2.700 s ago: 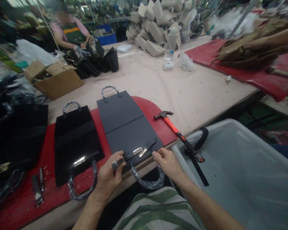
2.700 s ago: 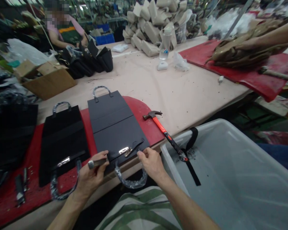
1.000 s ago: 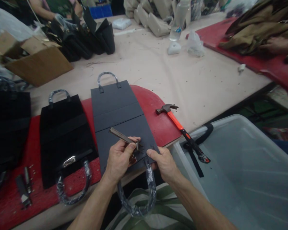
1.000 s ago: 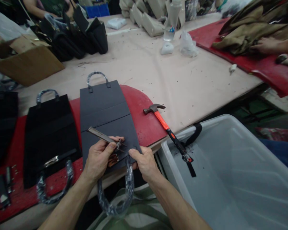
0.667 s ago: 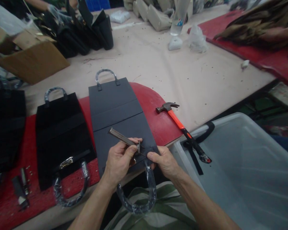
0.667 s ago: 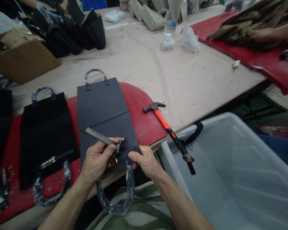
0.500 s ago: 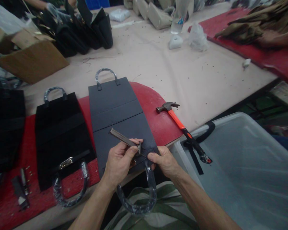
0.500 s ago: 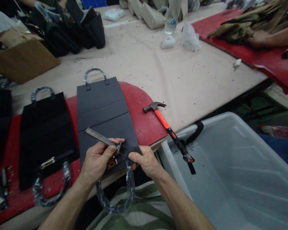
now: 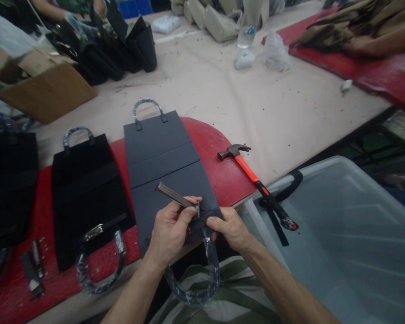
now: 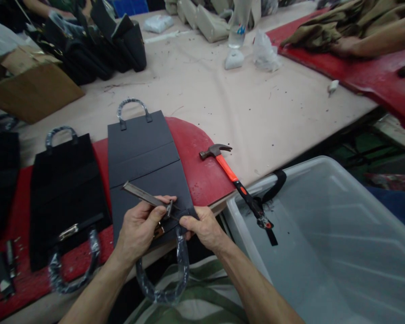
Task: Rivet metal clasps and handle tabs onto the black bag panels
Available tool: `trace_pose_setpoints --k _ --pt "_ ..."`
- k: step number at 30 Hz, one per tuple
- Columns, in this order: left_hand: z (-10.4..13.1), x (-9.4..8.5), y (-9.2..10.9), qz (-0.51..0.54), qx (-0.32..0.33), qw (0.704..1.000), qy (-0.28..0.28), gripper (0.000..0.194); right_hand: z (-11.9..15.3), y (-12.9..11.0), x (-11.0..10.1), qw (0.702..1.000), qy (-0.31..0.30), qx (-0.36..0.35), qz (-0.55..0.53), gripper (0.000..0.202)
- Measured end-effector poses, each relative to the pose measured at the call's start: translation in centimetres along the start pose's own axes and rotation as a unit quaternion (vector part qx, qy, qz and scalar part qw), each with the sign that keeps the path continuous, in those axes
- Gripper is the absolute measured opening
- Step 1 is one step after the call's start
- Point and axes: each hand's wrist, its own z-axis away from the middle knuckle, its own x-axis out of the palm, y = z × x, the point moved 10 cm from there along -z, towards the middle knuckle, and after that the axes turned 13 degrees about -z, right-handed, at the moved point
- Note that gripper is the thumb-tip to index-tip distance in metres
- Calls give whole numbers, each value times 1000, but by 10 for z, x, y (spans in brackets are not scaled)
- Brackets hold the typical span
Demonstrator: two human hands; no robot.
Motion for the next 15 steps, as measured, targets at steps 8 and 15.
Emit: trace_pose_setpoints --k 8,15 --pt "-12 -2 3 -7 -6 999 31 24 7 -6 4 1000 -5 11 -27 36" --pt "-16 5 2 4 -18 1000 25 26 17 7 -12 986 95 -56 -123 24"
